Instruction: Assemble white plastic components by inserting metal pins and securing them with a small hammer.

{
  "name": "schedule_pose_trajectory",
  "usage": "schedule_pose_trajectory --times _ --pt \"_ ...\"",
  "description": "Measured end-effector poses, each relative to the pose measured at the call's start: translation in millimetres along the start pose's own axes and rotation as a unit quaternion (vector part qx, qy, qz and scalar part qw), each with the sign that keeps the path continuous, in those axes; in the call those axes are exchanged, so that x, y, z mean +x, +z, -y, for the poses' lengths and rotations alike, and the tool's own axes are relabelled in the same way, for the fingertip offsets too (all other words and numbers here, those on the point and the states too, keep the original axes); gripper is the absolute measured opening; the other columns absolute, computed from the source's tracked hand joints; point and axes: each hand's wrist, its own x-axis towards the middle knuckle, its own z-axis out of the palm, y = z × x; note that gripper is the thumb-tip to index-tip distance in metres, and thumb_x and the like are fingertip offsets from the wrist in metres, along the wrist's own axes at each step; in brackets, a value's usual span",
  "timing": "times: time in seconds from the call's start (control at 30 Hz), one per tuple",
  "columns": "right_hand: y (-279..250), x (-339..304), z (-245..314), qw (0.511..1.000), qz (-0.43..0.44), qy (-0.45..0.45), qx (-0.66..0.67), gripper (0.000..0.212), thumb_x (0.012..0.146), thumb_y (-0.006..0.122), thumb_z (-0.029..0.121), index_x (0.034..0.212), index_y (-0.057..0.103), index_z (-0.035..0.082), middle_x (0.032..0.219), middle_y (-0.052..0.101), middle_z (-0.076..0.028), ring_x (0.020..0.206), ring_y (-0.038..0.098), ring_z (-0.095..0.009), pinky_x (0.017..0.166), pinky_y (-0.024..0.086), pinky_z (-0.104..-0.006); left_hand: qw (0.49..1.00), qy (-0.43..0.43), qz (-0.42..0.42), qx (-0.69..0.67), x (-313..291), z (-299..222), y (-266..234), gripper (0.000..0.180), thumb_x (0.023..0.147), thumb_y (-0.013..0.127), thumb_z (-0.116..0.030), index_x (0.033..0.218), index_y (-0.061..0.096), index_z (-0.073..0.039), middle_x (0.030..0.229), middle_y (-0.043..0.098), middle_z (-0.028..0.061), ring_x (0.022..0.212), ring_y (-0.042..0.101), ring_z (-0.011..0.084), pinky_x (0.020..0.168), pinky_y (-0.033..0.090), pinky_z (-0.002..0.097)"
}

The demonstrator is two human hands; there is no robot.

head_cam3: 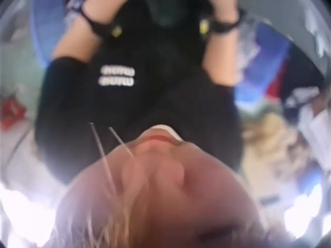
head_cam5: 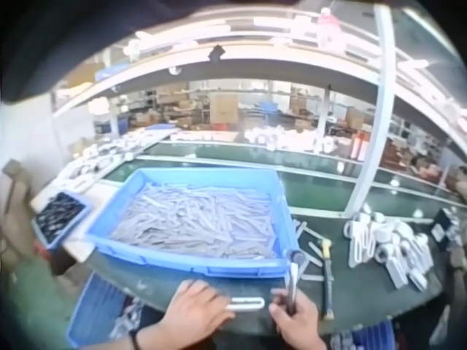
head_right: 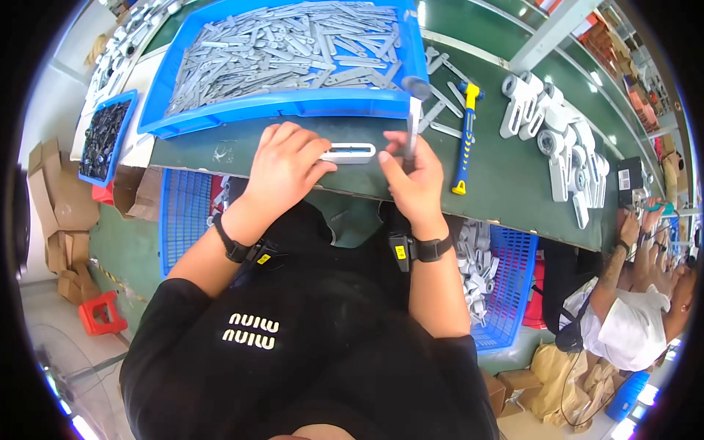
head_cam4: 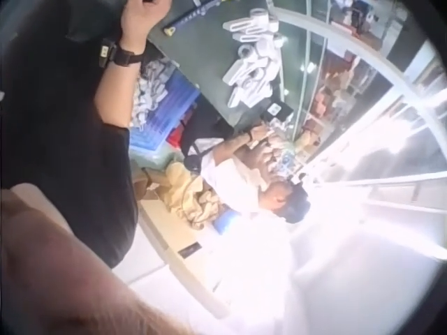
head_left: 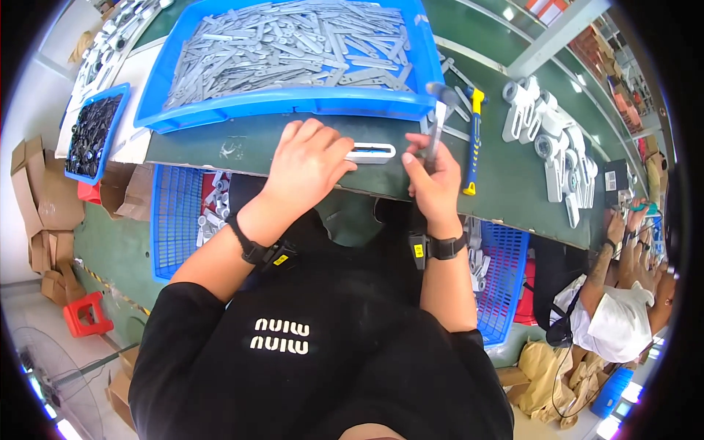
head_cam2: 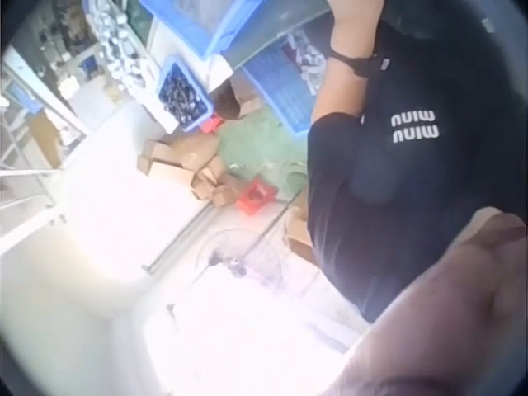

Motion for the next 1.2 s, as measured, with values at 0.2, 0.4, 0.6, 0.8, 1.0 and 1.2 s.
schedule_pose_trajectory --times 0.2,0.4,0.6,0.8,1.0,1.2 --pt "-3.4 7.7 -5.7 0.995 0.048 -0.048 -0.067 0.03 0.096 0.076 0.002 0.125 0.075 0.002 0.101 0.063 0.001 0.079 0.057 -0.005 0.067 0.046 -0.0239 1.0 -0.015 0.005 0.008 12.2 -14.8 -14.9 0.027 0.084 0.089 -0.018 0.106 0.077 -0.009 0.111 0.076 0.0071 0.104 0.07 0.0313 0.098 0.051 0.0464" --pt "-8.3 -1.6 2.6 0.998 0.059 -0.022 -0.012 0.027 0.102 0.07 0.003 0.129 0.073 0.001 0.084 0.064 0.004 0.059 0.056 -0.003 0.052 0.045 -0.0226 0.976 -0.18 -0.118 -0.034 29.0 54.3 -59.8 0.021 0.092 0.072 -0.004 0.113 0.076 -0.004 0.103 0.08 0.0165 0.088 0.078 0.0321 0.078 0.06 0.0432" --pt "-8.3 3.9 -2.8 0.995 0.095 -0.025 -0.007 0.027 0.104 0.068 0.006 0.129 0.074 0.001 0.084 0.063 0.004 0.058 0.055 -0.003 0.052 0.044 -0.0226 0.964 -0.17 0.099 0.177 49.8 186.3 -83.1 0.024 0.093 0.07 -0.011 0.114 0.081 -0.006 0.104 0.083 0.0151 0.095 0.079 0.0335 0.086 0.062 0.0461" --pt "-11.4 4.5 -2.9 0.996 0.093 -0.007 0.004 0.027 0.104 0.068 0.007 0.13 0.073 0.0 0.085 0.062 0.003 0.057 0.054 -0.003 0.052 0.043 -0.022 0.948 -0.199 0.245 0.038 93.4 206.5 -49.9 0.021 0.088 0.079 -0.02 0.106 0.084 -0.008 0.105 0.082 0.0165 0.099 0.078 0.0359 0.09 0.062 0.0464" --pt "-19.5 -1.0 -15.7 0.996 0.059 -0.012 0.064 0.023 0.107 0.066 0.006 0.129 0.072 0.001 0.085 0.064 0.001 0.058 0.055 -0.005 0.052 0.043 -0.0219 0.949 -0.18 0.25 0.071 91.0 200.2 -37.4 0.017 0.084 0.084 -0.02 0.096 0.081 -0.007 0.099 0.081 0.0161 0.097 0.078 0.0358 0.087 0.061 0.0471" --pt "-15.1 2.5 -9.8 0.989 0.08 0.0 0.123 0.022 0.112 0.064 0.013 0.132 0.069 0.002 0.085 0.068 -0.005 0.051 0.051 -0.007 0.048 0.041 -0.023 0.977 -0.116 0.073 0.164 70.2 151.3 -65.4 0.008 0.091 0.075 -0.014 0.096 0.077 -0.008 0.096 0.08 0.0164 0.092 0.078 0.0374 0.082 0.061 0.0484"
